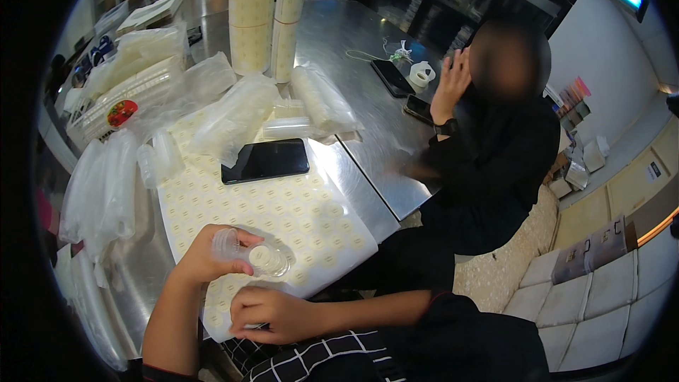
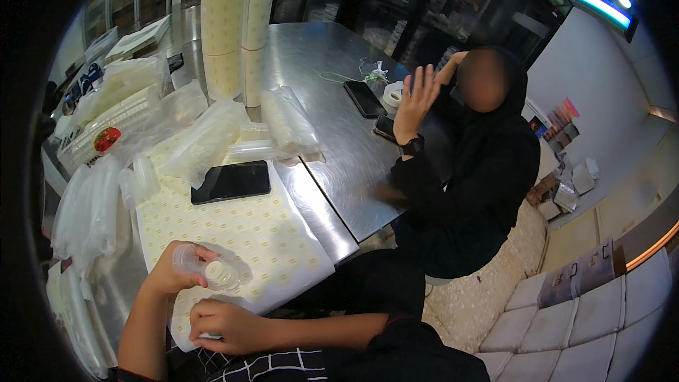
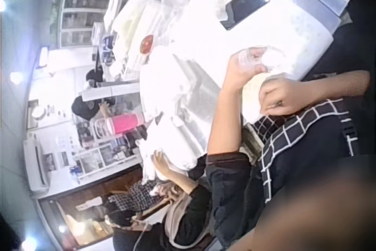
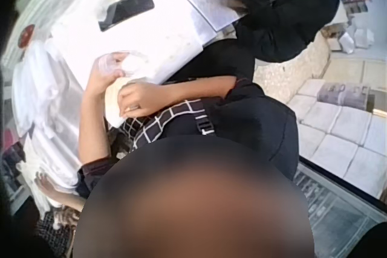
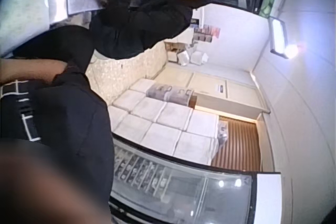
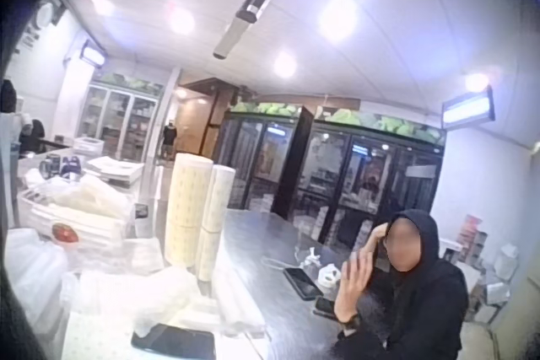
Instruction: The person repeatedly picks up small clear plastic containers and white circular inserts, then presses the inserts into the containers. The person handles the items one at a time and places the assembled units on the table.
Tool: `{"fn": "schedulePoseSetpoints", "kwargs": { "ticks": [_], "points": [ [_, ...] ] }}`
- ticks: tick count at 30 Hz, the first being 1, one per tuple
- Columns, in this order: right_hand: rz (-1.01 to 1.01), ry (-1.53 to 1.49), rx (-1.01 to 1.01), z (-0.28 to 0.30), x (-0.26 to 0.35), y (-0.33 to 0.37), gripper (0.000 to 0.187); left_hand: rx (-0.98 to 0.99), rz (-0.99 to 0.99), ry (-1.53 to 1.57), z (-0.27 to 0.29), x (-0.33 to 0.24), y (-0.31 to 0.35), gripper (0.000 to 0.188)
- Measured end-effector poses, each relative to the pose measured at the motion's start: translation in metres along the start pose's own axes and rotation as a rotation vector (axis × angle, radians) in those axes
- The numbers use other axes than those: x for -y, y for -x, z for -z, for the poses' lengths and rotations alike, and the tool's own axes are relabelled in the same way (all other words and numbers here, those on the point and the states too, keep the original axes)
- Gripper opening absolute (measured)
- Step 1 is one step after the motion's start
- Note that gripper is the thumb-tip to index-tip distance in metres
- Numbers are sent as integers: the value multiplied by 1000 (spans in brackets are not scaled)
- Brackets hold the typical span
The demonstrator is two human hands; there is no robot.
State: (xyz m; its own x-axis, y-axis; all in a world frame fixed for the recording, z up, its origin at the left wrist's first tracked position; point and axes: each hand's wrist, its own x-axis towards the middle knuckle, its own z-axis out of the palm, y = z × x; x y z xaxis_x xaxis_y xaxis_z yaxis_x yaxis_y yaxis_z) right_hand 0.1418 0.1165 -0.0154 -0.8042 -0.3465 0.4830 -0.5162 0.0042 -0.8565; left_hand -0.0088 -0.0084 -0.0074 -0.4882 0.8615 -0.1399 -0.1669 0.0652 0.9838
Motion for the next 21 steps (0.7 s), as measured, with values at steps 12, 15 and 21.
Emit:
{"fn": "schedulePoseSetpoints", "kwargs": {
  "ticks": [12,15,21],
  "points": [
    [-204,51,-396,107,23,37,20,56,-27,-186,-8,-10,7,53],
    [-530,-160,-565,115,2,46,24,88,-26,-210,-13,-12,7,51],
    [-506,-191,-561,111,-10,54,22,160,-13,-206,-17,-12,6,52]
  ]
}}
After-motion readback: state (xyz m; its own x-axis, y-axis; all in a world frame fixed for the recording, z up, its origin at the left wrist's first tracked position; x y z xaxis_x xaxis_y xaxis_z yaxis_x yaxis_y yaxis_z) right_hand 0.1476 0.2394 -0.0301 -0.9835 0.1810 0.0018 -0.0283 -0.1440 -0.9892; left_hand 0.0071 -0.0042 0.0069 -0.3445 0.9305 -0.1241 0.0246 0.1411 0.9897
